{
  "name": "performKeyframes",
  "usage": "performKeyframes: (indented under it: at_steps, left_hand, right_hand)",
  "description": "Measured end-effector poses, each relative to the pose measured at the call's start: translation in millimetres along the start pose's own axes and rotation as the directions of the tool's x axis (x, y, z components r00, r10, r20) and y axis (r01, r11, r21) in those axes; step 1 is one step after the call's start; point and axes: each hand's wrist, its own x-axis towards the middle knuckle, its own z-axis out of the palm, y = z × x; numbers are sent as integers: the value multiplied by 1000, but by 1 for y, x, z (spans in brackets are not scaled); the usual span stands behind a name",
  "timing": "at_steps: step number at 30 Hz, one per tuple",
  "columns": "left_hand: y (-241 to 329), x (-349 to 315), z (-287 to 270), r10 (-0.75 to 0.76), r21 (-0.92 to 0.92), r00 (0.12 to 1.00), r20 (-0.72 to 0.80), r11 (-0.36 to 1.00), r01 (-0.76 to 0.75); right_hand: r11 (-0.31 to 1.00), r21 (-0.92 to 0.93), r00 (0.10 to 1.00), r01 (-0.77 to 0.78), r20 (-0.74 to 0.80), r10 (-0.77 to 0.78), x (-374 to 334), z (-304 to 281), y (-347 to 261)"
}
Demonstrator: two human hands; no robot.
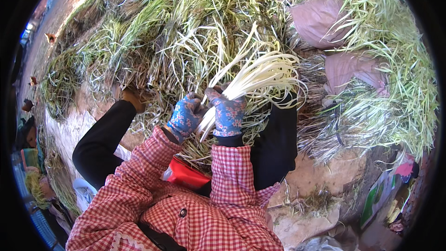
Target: The person sits on the ground and repeatedly pulls small bundles of straw from a large pile, aligns them by hand, and places them into a growing stack. The hands work continuously to separate and organize the straw into neat bundles.
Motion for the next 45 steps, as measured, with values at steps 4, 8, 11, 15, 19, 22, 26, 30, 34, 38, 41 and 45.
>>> performKeyframes:
  at_steps: [4,8,11,15,19,22,26,30,34,38,41,45]
  left_hand:
    - [-70,-39,11,40,98,999,-20,994,-38]
    - [-172,-85,-27,-800,340,577,163,595,729]
    - [-199,-98,-46,-762,528,640,101,586,614]
    - [-135,-44,-73,-640,682,698,320,667,299]
    - [-8,0,-76,-239,-660,966,-100,742,115]
    - [55,16,-58,-100,-759,993,69,641,117]
    - [70,11,-37,-255,-828,962,93,518,217]
    - [59,-1,-21,-354,-912,935,-6,386,141]
    - [56,-22,-29,-201,-867,979,-45,495,62]
    - [56,-37,-66,-324,-854,936,-138,517,53]
    - [62,-23,-69,-326,-811,831,-450,539,-227]
    - [82,-8,-22,39,-450,913,-407,861,-237]
  right_hand:
    - [970,207,992,124,-44,-118,3,-8,-6]
    - [868,449,976,214,-64,-207,6,-22,-17]
    - [865,462,975,198,-4,-222,7,-25,-23]
    - [898,402,980,179,10,-200,6,-17,-21]
    - [891,430,989,148,-36,-146,7,-14,-17]
    - [905,414,994,97,13,-112,6,-14,-14]
    - [953,299,999,46,6,-50,1,-12,-12]
    - [936,346,997,60,30,-75,0,-9,-11]
    - [896,434,994,90,10,-105,4,-19,-12]
    - [935,349,995,65,54,-89,1,-17,-13]
    - [939,342,988,-42,154,-11,-6,-3,-16]
    - [923,370,940,110,264,-217,-5,-7,-14]
